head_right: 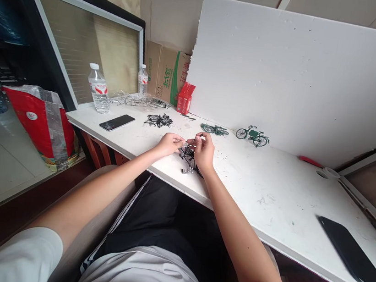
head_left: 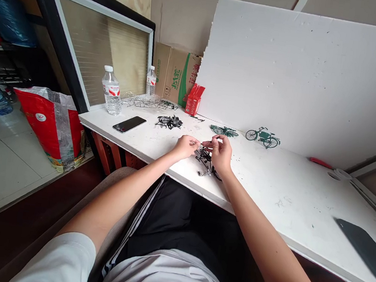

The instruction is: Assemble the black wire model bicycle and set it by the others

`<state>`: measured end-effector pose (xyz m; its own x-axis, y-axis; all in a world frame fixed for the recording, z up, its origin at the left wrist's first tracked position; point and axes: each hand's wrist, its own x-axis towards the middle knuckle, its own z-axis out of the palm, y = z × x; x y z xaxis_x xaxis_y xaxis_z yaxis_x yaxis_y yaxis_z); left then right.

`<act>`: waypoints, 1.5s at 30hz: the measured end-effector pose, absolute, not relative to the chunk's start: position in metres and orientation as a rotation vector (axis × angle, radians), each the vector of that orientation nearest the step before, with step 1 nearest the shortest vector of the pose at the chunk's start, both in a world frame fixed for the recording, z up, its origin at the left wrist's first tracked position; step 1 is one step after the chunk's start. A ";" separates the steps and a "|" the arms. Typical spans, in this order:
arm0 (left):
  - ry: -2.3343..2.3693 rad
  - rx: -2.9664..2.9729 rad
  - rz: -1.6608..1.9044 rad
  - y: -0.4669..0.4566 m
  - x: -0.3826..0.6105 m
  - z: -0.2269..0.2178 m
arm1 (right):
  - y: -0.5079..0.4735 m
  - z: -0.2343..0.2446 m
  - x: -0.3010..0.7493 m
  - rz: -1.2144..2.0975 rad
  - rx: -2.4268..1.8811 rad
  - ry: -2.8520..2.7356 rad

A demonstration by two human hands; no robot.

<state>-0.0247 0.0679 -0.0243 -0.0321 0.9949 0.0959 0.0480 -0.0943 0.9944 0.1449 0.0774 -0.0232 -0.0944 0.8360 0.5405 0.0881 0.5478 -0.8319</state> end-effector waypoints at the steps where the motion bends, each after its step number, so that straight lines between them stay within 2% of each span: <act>1: 1.218 1.294 1.281 0.068 -0.025 -0.024 | 0.077 -0.023 0.145 0.761 -0.814 -1.546; 45: 1.221 1.294 1.269 0.059 -0.022 -0.016 | 0.077 -0.021 0.149 0.716 -0.823 -1.609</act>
<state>-0.0216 0.0590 -0.0164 -0.0239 0.9961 0.0854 0.0474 -0.0842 0.9953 0.1487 0.0767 -0.0210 -0.1201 0.8211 0.5581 0.1355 0.5704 -0.8101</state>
